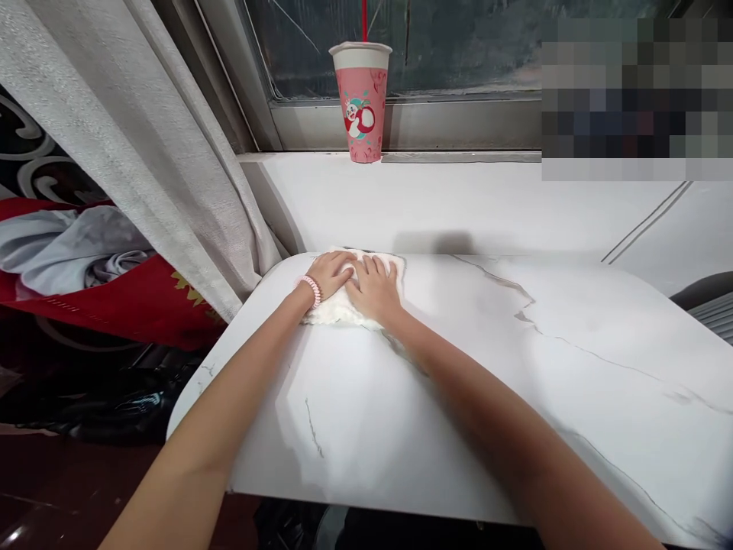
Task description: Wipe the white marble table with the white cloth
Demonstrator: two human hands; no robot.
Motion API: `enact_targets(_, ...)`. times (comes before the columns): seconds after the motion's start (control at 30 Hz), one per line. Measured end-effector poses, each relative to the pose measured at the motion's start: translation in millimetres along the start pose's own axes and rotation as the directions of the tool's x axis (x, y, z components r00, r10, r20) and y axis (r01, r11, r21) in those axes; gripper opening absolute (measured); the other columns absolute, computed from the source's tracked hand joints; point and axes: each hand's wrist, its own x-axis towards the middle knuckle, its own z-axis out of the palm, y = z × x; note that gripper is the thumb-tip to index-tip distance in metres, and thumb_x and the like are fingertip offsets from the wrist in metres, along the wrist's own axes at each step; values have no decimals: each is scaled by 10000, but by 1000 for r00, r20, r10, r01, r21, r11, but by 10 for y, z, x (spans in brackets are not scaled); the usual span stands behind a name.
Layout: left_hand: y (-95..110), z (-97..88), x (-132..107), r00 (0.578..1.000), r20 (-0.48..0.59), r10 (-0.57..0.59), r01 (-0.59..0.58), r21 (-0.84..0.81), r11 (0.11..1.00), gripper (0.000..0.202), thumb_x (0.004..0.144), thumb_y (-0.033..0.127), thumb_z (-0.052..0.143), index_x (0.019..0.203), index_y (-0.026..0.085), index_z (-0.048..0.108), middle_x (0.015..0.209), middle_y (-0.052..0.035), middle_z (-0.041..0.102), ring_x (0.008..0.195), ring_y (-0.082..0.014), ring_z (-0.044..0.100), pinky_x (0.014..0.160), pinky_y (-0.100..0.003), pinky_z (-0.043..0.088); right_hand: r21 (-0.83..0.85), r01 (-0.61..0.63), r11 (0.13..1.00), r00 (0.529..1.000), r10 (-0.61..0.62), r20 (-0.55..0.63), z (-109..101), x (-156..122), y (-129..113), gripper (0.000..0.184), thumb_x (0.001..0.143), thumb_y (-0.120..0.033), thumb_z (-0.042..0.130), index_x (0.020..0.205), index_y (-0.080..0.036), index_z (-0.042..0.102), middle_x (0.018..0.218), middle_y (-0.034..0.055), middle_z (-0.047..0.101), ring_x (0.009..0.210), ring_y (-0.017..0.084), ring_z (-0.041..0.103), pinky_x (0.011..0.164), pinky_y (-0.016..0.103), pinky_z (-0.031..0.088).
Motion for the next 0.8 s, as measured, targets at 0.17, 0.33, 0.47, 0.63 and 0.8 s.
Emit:
enact_targets(0.17,-233,10,201,1000,-7,-3,3,-12,1000,422,871,363,382,1191,187,593,1267,-87,626,1203,-263,538,1080,-441,363,-17,18,1000,1000,-18,-19,90,278,31,425,959,-306,356,1336,-174,502,1481,123,437,1388,292,310,1142,573,147)
enact_targets(0.33,-448,-8,278,1000,-11,-14,14,-19,1000,416,880,372,382,1197,200,592,1270,-80,625,1200,-257,544,1081,-445,371,-23,35,999,999,-36,-25,192,471,-11,427,965,-315,352,1335,-161,500,1461,127,459,1377,289,324,1144,566,149)
enact_targets(0.47,-604,-45,272,999,-26,-36,36,5,999,423,887,362,367,1202,194,593,1275,-86,625,1210,-251,542,1082,-443,370,-21,60,998,997,-61,-36,263,580,-87,423,973,-310,342,1337,-164,501,1462,126,463,1377,290,327,1146,558,146)
enact_targets(0.63,-766,-128,183,999,-26,-47,49,55,997,442,897,357,349,1225,174,582,1281,-93,624,1219,-237,541,1085,-417,373,-17,112,994,993,-113,-40,327,667,-204,419,964,-302,374,1333,-154,507,1451,137,474,1361,287,351,1143,553,168)
enact_targets(0.8,-756,-172,78,996,-22,-87,89,112,990,463,901,352,331,1255,171,568,1317,-99,604,1253,-240,515,1105,-425,345,-4,137,991,990,-137,-16,351,643,-235,445,971,-305,369,1373,-153,485,1486,120,445,1388,282,329,1161,538,151)
